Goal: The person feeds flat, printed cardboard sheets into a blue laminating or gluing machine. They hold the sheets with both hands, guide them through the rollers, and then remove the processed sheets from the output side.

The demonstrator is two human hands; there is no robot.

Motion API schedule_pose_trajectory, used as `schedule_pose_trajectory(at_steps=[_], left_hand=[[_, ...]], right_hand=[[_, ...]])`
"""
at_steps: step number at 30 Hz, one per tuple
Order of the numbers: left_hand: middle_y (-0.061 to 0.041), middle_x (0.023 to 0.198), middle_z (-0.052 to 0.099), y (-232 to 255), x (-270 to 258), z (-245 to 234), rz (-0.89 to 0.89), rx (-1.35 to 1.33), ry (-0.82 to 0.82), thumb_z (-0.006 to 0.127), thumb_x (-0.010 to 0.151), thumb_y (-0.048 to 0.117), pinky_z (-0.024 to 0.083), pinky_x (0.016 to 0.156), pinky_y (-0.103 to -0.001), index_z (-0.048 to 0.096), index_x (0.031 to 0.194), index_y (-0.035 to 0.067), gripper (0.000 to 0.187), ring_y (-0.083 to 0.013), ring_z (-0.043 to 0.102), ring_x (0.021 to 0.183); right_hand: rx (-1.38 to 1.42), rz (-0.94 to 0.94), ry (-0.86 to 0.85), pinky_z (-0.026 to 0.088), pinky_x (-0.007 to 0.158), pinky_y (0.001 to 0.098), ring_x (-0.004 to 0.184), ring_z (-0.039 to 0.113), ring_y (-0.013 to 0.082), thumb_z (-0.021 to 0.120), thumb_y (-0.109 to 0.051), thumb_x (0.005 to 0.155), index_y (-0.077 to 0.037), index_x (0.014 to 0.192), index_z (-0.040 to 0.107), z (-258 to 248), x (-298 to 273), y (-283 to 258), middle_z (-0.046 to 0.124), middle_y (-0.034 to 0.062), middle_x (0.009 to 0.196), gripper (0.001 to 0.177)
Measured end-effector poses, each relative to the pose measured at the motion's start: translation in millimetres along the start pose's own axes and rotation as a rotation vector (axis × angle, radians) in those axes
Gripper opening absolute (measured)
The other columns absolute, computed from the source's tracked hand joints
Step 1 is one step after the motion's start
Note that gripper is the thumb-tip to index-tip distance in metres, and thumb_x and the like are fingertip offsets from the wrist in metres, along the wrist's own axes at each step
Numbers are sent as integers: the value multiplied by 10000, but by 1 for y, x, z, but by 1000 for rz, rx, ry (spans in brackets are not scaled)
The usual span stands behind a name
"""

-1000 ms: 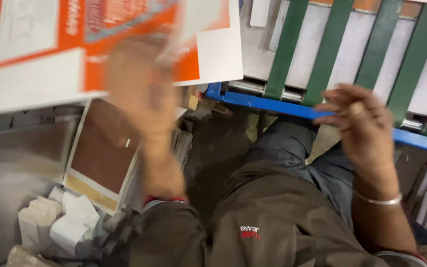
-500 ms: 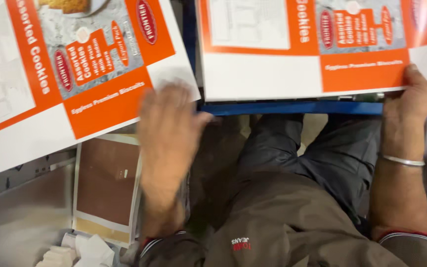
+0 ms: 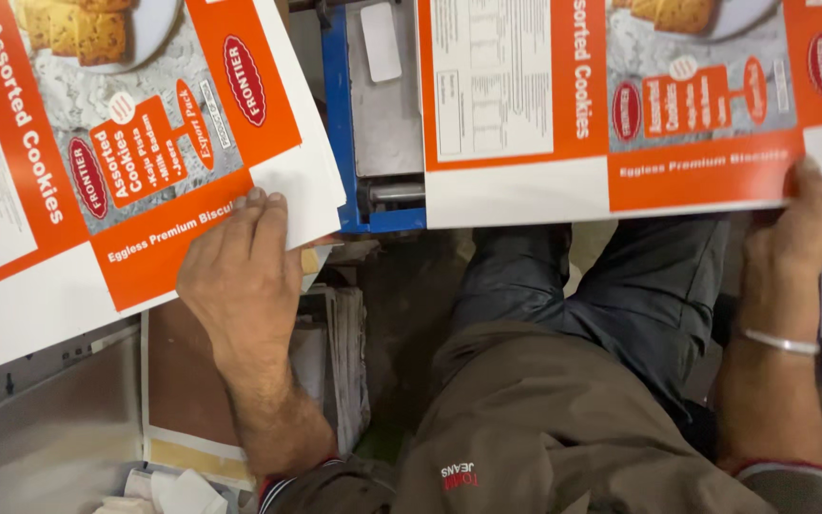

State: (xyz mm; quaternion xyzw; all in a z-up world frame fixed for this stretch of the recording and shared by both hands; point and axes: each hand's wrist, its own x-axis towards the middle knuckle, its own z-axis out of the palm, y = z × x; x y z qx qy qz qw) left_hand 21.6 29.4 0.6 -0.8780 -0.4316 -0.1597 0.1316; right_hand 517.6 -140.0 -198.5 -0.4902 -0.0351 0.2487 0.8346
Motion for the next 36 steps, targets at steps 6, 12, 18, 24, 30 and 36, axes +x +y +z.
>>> schedule_pose_trajectory(at_steps=[6,12,18,24,30,36], left_hand=[[-112,1215,717,6,3,-2,-26,-32,-42,834,797,120,540,949,-433,722,1204,43,429,-307,684,1114],[-148,1297,685,-16,-3,-14,-23,-176,-27,791,874,145,489,1036,-467,686,1284,31,438,-354,635,1192],[-161,1353,684,-29,-21,-6,-124,-180,72,622,928,10,512,1100,-446,669,1330,8,405,-341,663,1274],[-182,1214,725,-44,-10,-15,-177,-347,244,622,1045,4,544,978,-438,686,1239,-20,206,-375,706,1099],[-200,1354,659,28,13,5,-120,-230,163,627,902,69,482,1110,-505,621,1329,-43,442,-390,620,1258],[-195,1397,591,136,31,18,215,-394,-73,731,887,274,352,1168,-637,629,1314,-10,523,-366,513,1356]], right_hand=[[48,12,-196,625,1059,477,1209,710,353,558,25,1072,106,1447,499,4,70,38,642,245,1383,388],[-38,334,-245,661,937,446,1106,745,297,486,-139,1074,6,1371,515,25,54,53,678,165,1243,332],[-276,400,-311,646,921,398,1080,733,296,474,-147,1129,57,1387,512,23,5,50,689,186,1213,331],[-217,411,-558,612,946,409,1124,699,319,492,-141,1132,69,1430,510,71,-46,30,656,228,1300,365],[-52,532,-1039,633,949,432,1197,682,322,565,-154,1042,6,1432,493,140,-125,11,627,184,1374,427],[127,643,-733,593,984,447,1243,649,292,579,-76,1089,1,1485,484,141,-145,33,597,169,1399,415]])
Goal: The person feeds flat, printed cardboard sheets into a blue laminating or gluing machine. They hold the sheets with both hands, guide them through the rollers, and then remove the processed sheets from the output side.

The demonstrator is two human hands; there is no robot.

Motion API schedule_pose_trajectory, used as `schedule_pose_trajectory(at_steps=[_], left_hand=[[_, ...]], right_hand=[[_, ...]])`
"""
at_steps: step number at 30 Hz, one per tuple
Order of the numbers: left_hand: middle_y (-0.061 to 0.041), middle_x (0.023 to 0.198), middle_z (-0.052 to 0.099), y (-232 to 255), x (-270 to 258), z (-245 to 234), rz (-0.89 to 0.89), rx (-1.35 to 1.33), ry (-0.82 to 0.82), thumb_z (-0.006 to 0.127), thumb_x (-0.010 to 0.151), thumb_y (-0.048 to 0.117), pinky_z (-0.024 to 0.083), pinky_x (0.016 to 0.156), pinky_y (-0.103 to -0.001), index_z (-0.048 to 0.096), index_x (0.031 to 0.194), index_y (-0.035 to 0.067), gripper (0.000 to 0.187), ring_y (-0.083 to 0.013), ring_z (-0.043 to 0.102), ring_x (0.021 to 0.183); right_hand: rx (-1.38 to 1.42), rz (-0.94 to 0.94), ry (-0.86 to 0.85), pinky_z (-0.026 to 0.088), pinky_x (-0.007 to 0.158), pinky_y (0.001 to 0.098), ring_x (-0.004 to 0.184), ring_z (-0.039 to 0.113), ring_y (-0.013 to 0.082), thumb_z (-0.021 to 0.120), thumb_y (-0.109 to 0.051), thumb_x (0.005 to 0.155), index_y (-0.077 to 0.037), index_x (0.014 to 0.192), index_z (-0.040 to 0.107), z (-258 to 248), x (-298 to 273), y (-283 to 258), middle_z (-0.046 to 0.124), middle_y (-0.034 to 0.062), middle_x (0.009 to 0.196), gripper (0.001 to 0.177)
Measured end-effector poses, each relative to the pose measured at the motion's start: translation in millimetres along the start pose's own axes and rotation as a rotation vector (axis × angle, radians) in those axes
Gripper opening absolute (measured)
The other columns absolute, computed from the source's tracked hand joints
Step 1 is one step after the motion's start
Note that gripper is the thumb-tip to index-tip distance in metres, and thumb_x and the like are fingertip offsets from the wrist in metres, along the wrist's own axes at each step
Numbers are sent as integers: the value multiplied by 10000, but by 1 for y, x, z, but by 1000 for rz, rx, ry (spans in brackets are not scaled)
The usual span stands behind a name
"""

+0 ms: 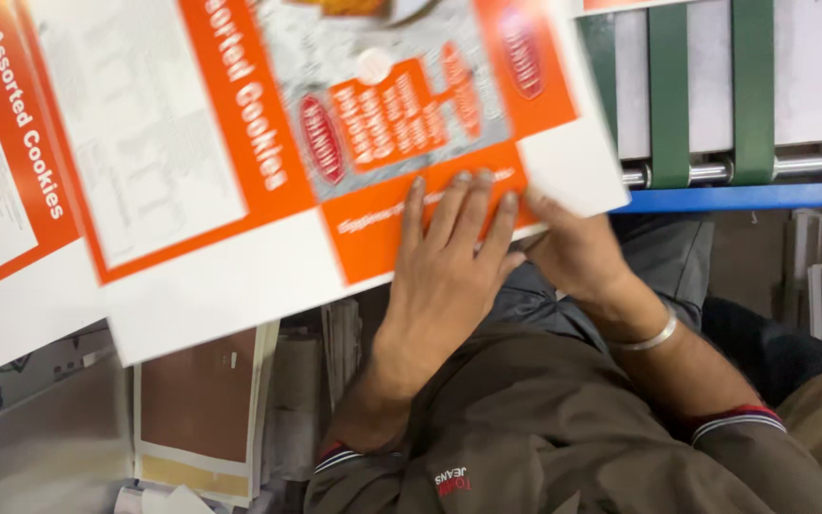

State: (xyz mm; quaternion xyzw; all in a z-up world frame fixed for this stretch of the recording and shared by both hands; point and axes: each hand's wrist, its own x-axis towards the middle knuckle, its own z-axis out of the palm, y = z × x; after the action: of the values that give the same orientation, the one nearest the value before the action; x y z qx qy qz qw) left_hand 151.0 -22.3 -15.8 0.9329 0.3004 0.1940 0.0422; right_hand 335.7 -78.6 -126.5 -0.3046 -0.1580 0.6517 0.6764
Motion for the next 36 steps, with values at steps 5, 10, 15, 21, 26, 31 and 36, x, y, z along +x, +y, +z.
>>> schedule_pose_trajectory(at_steps=[5,10,15,21,26,31,36], left_hand=[[-190,1426,576,-27,-26,-42,-145,72,-19,761,931,297,313,1207,-632,620,1360,4,538,-369,488,1386],[-225,1464,553,-68,-44,-63,-266,199,-19,755,952,252,328,1201,-574,608,1381,-28,533,-411,460,1412],[-228,1412,621,-102,-47,-58,-261,398,-9,705,976,108,452,1163,-477,617,1390,-45,450,-380,576,1364],[-138,1229,705,-114,-55,-60,-230,393,110,734,966,57,553,1016,-417,688,1261,19,301,-310,691,1195],[-96,1179,709,-116,-62,-57,-235,400,123,769,869,52,558,973,-410,712,1203,45,339,-284,700,1153],[-91,1158,712,-121,-63,-56,-248,368,155,785,805,62,550,926,-431,720,1204,63,405,-286,699,1097],[-86,1162,716,-120,-61,-52,-280,367,148,787,801,46,537,954,-431,717,1206,68,412,-289,689,1104]], right_hand=[[-80,-327,406,598,1139,423,1341,643,282,539,-1,1071,0,1513,465,-65,23,-56,587,151,1469,448],[-225,-633,505,616,1205,487,1372,657,362,477,123,1043,37,1490,429,-183,23,-96,590,218,1484,458],[-269,-750,570,615,1204,504,1368,686,392,460,153,1070,83,1496,430,-263,-3,-110,592,264,1502,433],[-377,-712,706,636,1210,459,1350,655,338,431,148,1072,111,1517,473,-260,-68,-93,581,254,1514,448],[-496,-684,780,606,1165,411,1313,692,301,488,135,1038,108,1458,505,-225,-97,-68,623,212,1451,421],[-457,-710,683,599,1174,403,1322,686,298,510,110,1070,116,1474,518,-209,-64,-76,633,208,1452,404],[-245,-709,649,630,1104,421,1259,709,320,524,41,1047,115,1407,522,-208,-2,-90,666,210,1362,368]])
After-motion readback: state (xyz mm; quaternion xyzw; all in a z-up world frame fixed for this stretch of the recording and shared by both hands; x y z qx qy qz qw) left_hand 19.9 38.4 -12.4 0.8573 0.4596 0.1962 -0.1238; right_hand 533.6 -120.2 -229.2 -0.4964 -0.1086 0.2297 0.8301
